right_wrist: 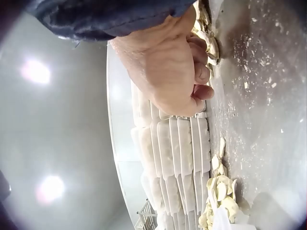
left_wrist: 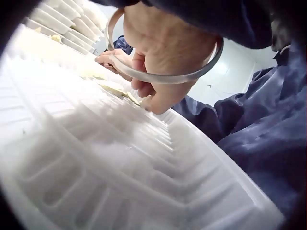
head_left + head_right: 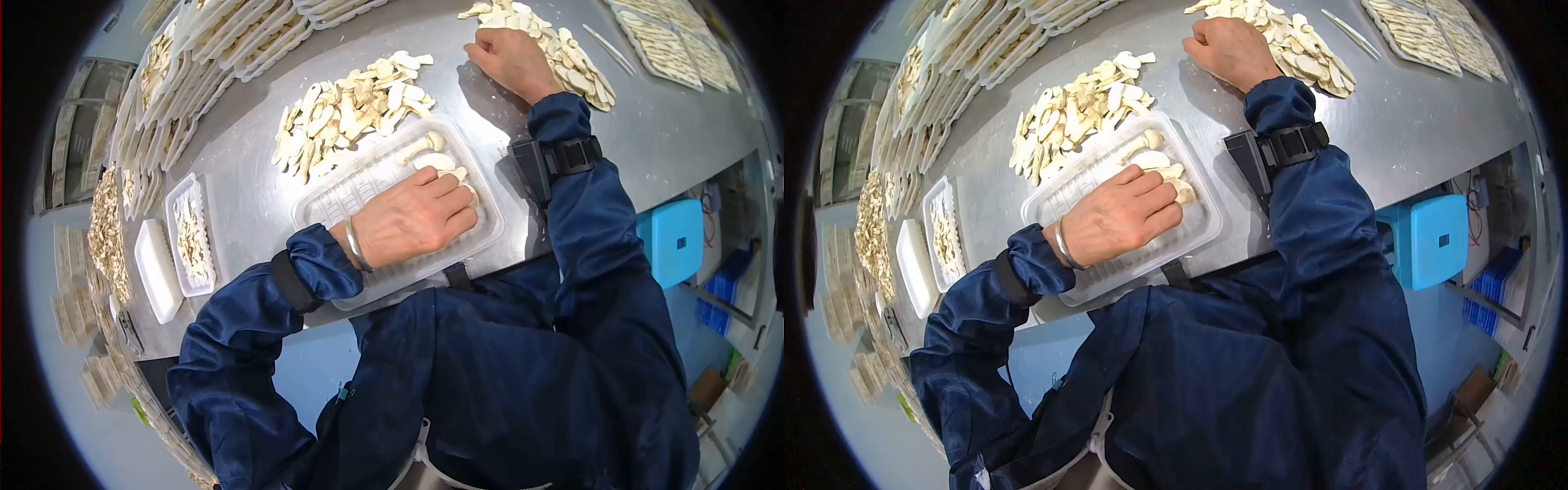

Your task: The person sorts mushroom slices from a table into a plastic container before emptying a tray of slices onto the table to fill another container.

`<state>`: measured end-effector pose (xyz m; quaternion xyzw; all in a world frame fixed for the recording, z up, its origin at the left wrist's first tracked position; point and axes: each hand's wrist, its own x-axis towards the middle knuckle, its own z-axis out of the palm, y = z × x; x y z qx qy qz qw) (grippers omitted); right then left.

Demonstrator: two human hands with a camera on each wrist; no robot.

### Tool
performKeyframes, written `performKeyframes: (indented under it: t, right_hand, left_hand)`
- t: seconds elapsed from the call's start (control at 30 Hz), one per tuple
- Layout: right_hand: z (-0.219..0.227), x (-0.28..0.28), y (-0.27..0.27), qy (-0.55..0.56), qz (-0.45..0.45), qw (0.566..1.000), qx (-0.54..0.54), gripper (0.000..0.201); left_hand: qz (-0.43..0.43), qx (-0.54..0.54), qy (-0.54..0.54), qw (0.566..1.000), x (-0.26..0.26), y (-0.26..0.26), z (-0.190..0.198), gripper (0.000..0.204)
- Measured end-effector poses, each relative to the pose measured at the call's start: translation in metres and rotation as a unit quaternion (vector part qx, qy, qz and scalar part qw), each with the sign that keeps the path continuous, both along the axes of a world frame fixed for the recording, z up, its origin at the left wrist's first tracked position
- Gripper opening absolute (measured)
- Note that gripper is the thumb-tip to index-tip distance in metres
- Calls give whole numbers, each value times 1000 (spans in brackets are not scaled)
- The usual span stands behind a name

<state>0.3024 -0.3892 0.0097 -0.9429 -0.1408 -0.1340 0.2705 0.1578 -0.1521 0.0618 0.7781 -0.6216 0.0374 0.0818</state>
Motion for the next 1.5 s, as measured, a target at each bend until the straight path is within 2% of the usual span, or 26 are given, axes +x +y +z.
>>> performKeyframes:
  t: [0.2, 0.3, 0.4, 0.5, 0.67, 0.8, 1.1, 1.3, 1.4, 1.5]
  right_hand:
    - [0, 0, 0, -8, 6, 1000, 1, 32]
    - [-2, 1, -1, -22, 8, 1000, -1, 32]
    - [-5, 2, -2, -49, 15, 999, -4, 38]
    - [1, -1, 0, -17, 8, 1000, -2, 34]
    - [2, -1, 1, 2, -2, 1000, -8, 33]
    - [0, 0, 1, 1, -7, 1000, -2, 33]
    - [0, -1, 1, -10, 0, 1000, -5, 33]
    - [0, -1, -1, -14, 8, 1000, -5, 37]
    - [-2, 0, 0, -23, 4, 1000, -1, 37]
    - [2, -1, 1, 18, -7, 1000, -6, 33]
  left_hand:
    - [10, 2, 20, 1000, -1, 5, 1, 24]
    - [45, -13, 108, 993, 0, 9, 9, 31]
    - [117, -57, 178, 975, 2, 20, 18, 29]
    - [210, -117, 237, 941, 3, 27, 15, 20]
    - [194, -63, 191, 960, -10, 7, 5, 25]
    - [192, -59, 154, 967, -13, -5, -2, 30]
    - [212, -44, 158, 963, -16, -7, -11, 26]
    - [225, -90, 180, 954, -7, -5, 1, 21]
    - [198, -67, 164, 964, 0, -7, -2, 22]
    - [195, -62, 143, 968, 2, -10, -7, 20]
